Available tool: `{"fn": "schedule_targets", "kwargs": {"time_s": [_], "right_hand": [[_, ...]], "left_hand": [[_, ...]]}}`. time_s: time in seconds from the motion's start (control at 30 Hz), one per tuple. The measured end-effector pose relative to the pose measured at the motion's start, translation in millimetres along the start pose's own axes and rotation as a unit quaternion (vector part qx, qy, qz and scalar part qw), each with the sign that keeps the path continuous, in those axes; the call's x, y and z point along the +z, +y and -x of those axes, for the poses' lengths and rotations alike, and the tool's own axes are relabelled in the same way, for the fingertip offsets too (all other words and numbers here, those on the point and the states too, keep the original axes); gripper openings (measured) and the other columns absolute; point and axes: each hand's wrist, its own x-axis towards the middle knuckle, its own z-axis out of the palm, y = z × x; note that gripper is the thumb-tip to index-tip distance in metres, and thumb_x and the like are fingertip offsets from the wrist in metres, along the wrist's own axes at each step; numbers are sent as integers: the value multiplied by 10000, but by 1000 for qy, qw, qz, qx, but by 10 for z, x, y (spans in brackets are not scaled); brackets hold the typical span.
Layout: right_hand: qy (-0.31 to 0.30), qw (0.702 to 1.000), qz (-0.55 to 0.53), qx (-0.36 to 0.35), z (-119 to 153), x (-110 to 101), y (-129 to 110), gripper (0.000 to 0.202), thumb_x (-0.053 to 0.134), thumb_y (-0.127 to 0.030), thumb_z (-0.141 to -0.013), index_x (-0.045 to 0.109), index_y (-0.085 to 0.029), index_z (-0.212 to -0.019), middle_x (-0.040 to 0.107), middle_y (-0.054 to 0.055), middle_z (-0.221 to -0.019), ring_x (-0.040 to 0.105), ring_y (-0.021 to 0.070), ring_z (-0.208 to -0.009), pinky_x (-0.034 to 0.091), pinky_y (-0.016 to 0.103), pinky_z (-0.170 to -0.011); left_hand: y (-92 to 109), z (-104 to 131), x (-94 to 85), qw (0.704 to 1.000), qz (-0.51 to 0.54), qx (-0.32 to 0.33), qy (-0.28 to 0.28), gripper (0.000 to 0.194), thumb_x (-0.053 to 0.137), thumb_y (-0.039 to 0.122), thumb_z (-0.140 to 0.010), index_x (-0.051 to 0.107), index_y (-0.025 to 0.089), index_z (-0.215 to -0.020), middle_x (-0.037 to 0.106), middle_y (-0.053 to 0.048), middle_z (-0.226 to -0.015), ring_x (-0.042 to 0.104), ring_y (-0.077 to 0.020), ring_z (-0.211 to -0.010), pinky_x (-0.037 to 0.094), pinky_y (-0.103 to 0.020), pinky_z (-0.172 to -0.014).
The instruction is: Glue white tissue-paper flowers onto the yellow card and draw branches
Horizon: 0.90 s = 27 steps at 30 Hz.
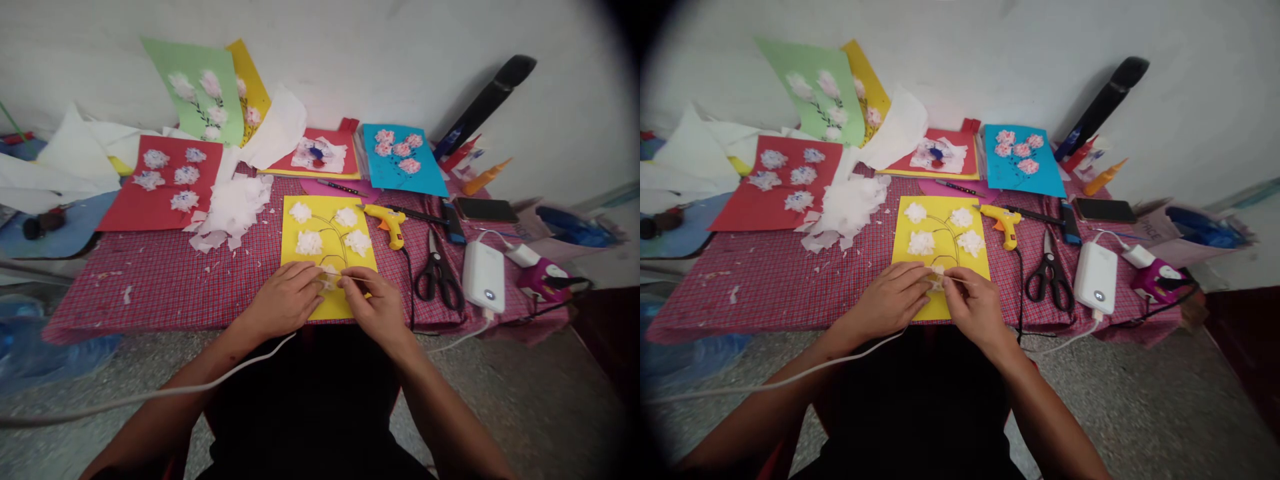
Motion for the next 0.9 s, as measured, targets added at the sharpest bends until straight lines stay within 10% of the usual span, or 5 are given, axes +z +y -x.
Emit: {"fn": "schedule_targets", "kwargs": {"time_s": [0.9], "right_hand": [[39,997,-59,42,245,-78,-22,167,660,-332,-972,742,-203,-1038,782,57,-872,706,155,-656,583,279,-588]], "left_hand": [[11,5,0,1000,2,7,24,264,528,280,-1048,693,147,-1206,663,-126,-1337,579,-288,-1299,487,-495,-1124]]}}
